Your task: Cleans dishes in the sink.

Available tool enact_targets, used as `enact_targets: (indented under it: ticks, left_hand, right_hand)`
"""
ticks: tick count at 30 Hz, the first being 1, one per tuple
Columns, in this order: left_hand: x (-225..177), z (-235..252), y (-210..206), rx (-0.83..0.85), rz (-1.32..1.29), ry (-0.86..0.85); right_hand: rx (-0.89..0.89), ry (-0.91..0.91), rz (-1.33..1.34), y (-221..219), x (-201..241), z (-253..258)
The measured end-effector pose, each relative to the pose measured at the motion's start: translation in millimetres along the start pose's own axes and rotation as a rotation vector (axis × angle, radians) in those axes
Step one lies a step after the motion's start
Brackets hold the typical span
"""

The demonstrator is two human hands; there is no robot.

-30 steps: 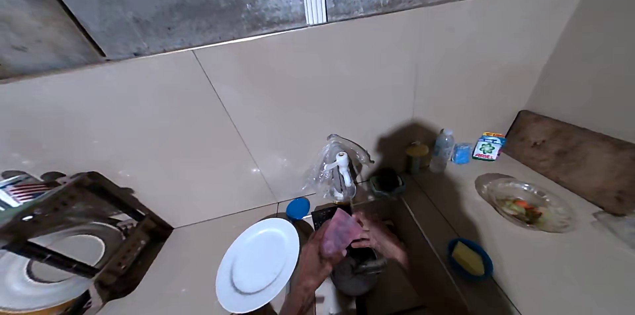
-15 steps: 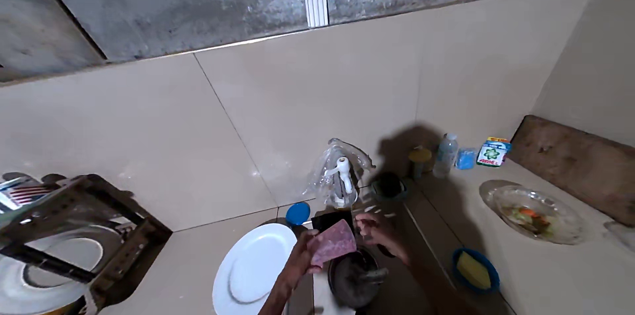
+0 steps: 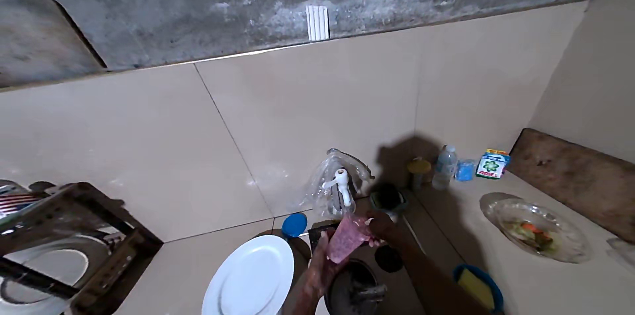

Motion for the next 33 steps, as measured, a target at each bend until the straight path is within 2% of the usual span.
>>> enact_targets:
  ticks: [3,5,7,11,13,15,19,21,24,27,30,31,33]
  left_hand:
    - [-9,1,9,-0.062,-0.059,-0.188]
    - [-6,2,14,-0.078,-0.049,-0.222]
    - [-1,3,15,-0.077,-0.012,-0.191]
    - [9,1,9,-0.078,0.105,-0.057]
    - [15,-2,2,0.004,0.171,0.022]
    - [14,-6,-3,0.059,0.123,0.029]
    - [-3,-8,6,0.020,-0.169,-0.166]
    - [0,-7,16,-0.040,-0.209,-0.179]
    - [16,2,28,-0.101,-0.116,-0.062]
    - [26,1,20,-0.030,0.096,0.040]
    - [33,-7,8,0.016,0.109,0.153]
    - [30,-11,5,0.008,0.039,0.143]
    - [16,-13,4,0.015,-0.150,0.009]
  right_hand:
    - [-0.005,-0.009,0.167,-11,-16,4]
    - [0.002,-0.014,0.163,-16,-15,0]
    - [-0.029,0.054,0.051,-9,-2,-1]
    - [-0.010,0.389,-0.215,-6,37,4]
    - [-0.027,0.359,-0.267,-6,46,2]
    - [-0.031,0.227,-0.220,-5,37,3]
    - [-0.087,-0.014,-0.031,-6,13,-1]
    - [-0.082,-0.013,0.025,-10,11,-1]
    - [0.022,0.152,0.063,-18,22,4]
    - [0.109,0.287,-0.027,-25,38,4]
    - [0.080,0.227,-0.175,-21,35,7]
    - [0.057,0.178,-0.181,-20,27,9]
    - [0.006,0.066,-0.117,-17,13,9]
Point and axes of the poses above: each hand's wrist, its own z-axis towards the middle knuckle, its own y-axis out of the back of the hand, x = y × z, the point moved 10 cm from there along z, towards the middle knuckle, and after that the axes turned 12 degrees about y, right-handed, at the moved point
